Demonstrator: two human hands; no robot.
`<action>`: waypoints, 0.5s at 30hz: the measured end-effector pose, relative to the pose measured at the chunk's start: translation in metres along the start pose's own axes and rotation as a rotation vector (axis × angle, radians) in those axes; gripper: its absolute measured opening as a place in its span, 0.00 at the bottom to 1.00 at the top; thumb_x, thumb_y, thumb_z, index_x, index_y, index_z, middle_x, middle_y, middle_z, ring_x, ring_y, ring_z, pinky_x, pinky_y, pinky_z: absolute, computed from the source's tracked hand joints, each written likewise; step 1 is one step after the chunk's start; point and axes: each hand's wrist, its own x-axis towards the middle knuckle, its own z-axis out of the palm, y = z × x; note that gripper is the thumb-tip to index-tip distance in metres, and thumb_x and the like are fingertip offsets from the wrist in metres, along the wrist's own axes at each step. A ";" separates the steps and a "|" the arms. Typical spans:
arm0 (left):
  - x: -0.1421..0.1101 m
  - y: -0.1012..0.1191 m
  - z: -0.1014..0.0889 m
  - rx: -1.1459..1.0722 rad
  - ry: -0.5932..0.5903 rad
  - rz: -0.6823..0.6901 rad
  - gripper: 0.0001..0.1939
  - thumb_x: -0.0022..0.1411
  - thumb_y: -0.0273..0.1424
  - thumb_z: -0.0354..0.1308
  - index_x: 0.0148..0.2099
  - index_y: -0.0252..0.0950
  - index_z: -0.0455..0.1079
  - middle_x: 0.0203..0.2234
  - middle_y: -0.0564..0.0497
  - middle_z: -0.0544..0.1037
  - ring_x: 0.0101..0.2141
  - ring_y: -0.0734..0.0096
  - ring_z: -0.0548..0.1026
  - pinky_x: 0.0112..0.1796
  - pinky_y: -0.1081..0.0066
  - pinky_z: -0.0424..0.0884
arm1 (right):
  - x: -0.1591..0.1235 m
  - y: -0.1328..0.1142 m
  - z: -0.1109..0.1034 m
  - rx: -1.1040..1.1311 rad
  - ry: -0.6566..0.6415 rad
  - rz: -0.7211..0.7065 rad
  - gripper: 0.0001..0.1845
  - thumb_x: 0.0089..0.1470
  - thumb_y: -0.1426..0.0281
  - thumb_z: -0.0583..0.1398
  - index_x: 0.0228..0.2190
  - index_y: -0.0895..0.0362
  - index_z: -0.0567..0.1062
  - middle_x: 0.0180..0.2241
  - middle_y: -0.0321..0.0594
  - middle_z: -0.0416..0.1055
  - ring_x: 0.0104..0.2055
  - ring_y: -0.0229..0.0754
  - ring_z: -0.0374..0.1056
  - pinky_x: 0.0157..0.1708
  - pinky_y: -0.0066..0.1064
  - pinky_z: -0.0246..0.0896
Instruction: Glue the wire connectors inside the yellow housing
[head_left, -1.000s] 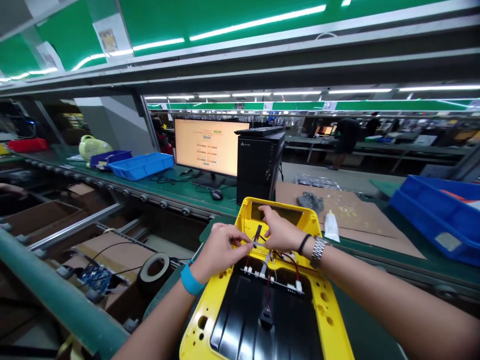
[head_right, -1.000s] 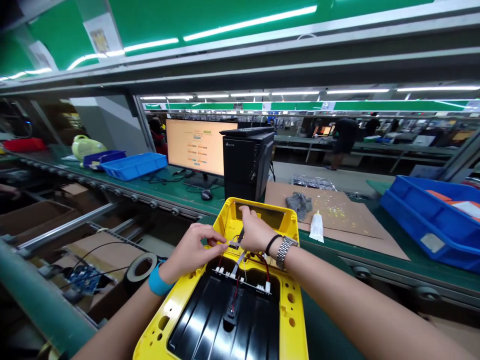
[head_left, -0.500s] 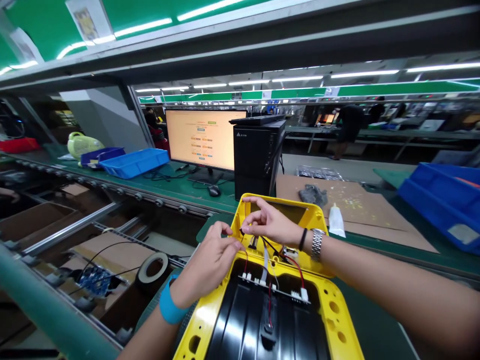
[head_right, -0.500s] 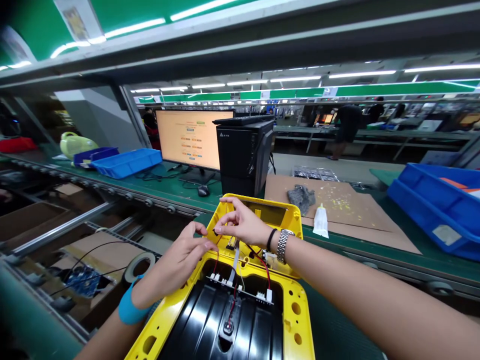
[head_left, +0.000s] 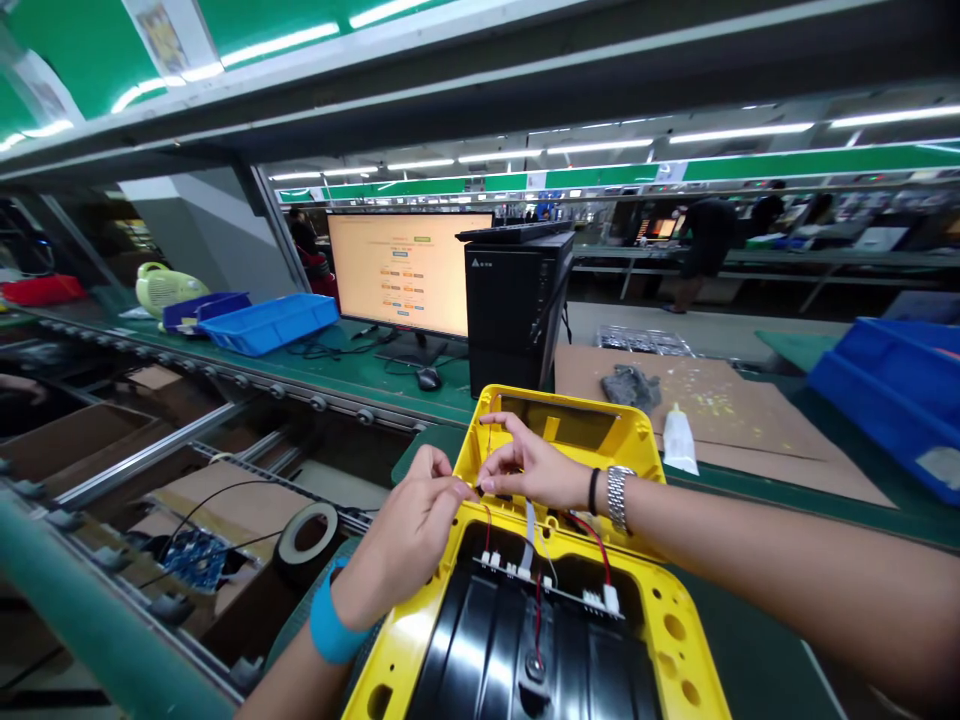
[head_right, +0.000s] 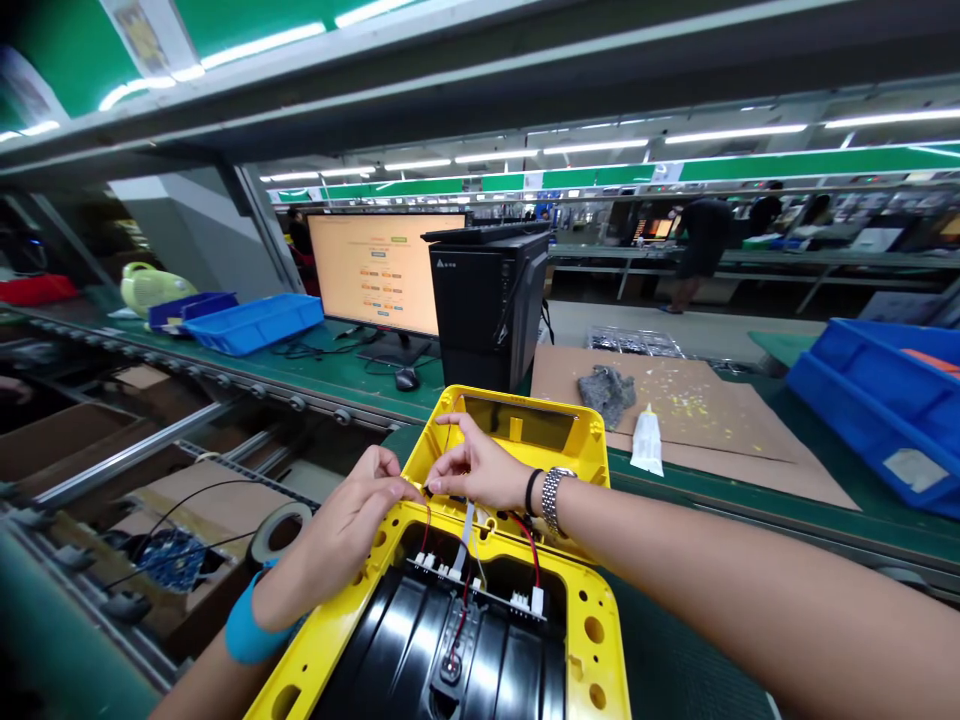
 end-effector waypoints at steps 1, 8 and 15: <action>0.000 0.001 0.000 0.001 -0.002 0.001 0.23 0.73 0.36 0.40 0.36 0.39 0.76 0.41 0.47 0.66 0.44 0.60 0.69 0.47 0.62 0.66 | 0.000 0.001 0.001 -0.008 0.000 0.001 0.46 0.49 0.65 0.73 0.58 0.52 0.51 0.32 0.31 0.77 0.33 0.36 0.72 0.39 0.33 0.66; -0.001 0.002 0.000 0.006 0.012 0.011 0.22 0.73 0.34 0.40 0.33 0.39 0.73 0.39 0.48 0.65 0.42 0.62 0.69 0.43 0.63 0.66 | 0.003 0.005 0.002 -0.069 0.000 0.014 0.47 0.47 0.65 0.73 0.58 0.53 0.51 0.32 0.32 0.78 0.34 0.39 0.74 0.41 0.36 0.67; 0.000 -0.001 -0.001 0.009 0.027 0.006 0.23 0.72 0.34 0.41 0.32 0.39 0.75 0.39 0.48 0.65 0.41 0.62 0.70 0.42 0.64 0.66 | 0.006 0.006 0.006 -0.142 0.033 0.004 0.52 0.45 0.70 0.74 0.61 0.53 0.50 0.33 0.33 0.80 0.36 0.42 0.77 0.47 0.42 0.69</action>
